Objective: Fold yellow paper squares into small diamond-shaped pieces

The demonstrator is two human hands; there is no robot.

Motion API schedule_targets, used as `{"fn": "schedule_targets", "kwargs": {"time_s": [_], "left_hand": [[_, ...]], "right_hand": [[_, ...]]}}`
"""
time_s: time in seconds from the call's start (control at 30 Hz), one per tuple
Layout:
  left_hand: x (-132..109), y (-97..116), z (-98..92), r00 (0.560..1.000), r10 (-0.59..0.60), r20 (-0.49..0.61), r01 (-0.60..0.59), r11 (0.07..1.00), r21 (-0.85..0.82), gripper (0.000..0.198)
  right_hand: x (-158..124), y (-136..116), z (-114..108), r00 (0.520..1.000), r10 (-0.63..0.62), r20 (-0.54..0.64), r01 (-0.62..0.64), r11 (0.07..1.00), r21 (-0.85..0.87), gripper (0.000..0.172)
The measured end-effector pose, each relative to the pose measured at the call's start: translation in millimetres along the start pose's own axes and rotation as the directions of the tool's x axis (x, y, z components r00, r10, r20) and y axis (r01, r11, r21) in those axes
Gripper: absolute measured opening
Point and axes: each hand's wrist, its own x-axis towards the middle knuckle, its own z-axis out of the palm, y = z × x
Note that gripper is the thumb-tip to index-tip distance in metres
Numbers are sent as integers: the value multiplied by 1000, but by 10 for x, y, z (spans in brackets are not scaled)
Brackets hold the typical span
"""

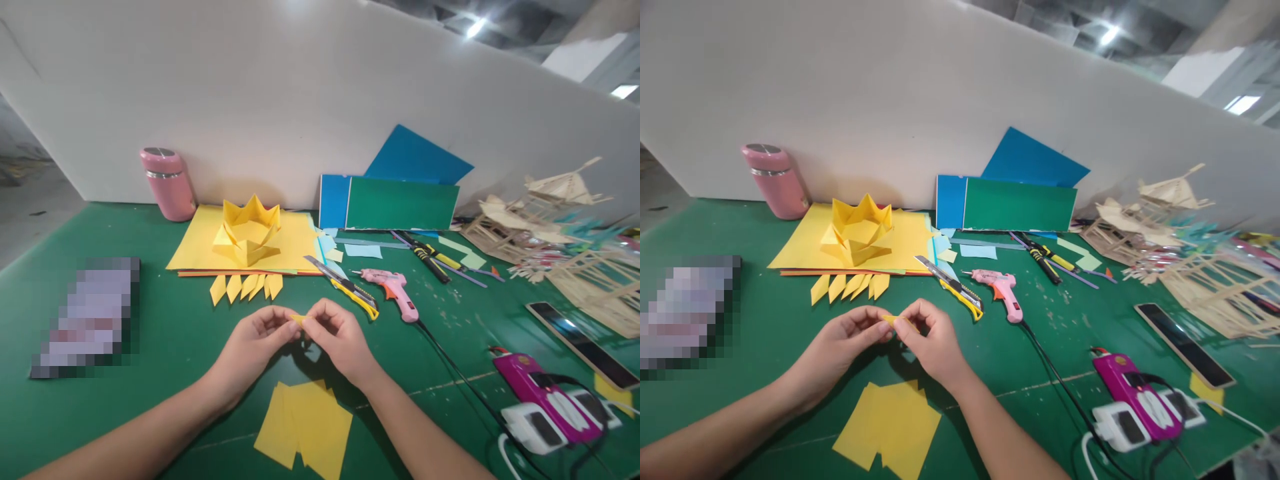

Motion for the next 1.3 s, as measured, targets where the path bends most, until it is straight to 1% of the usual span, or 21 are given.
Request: {"fn": "schedule_targets", "kwargs": {"time_s": [0.07,0.13,0.23,0.3,0.37,0.43,0.5,0.6,0.7,0.83,0.97,1.1,1.3], "left_hand": [[8,-13,22,1000,2,-27,-2,1000,-30,30],[16,-35,25,999,28,-32,-29,999,-16,29],[32,-72,0,995,96,-7,-95,995,40,27],[39,-91,-26,989,143,25,-145,987,68,26],[40,-102,-51,982,173,70,-179,980,84,25],[32,-104,-74,979,166,117,-177,980,88,23],[19,-95,-96,978,130,164,-145,986,81,23],[-2,-76,-124,974,80,213,-97,993,70,25],[-16,-61,-136,971,77,226,-92,994,56,30],[-22,-59,-125,974,78,214,-85,996,26,36],[-13,-68,-110,983,72,171,-82,995,55,38],[-2,-71,-101,992,63,107,-72,994,85,36],[-19,-49,-82,991,56,122,-73,987,143,35]], "right_hand": [[-2,18,12,1000,-9,-15,9,1000,15,25],[-8,36,23,1000,-19,-10,19,1000,9,23],[-24,45,32,998,-56,26,58,995,-76,19],[-37,39,31,987,-143,71,155,967,-202,18],[-46,33,22,956,-259,140,290,905,-311,18],[-49,32,9,920,-340,197,390,851,-352,19],[-47,34,-7,906,-362,220,420,832,-361,18],[-43,36,-27,907,-346,239,414,837,-357,17],[-45,32,-35,908,-336,252,407,850,-334,17],[-48,22,-34,903,-321,286,411,841,-352,14],[-50,15,-31,901,-298,315,405,838,-366,17],[-67,17,-34,929,-251,272,344,858,-381,21],[-72,0,-30,961,-176,211,230,935,-270,23]]}}
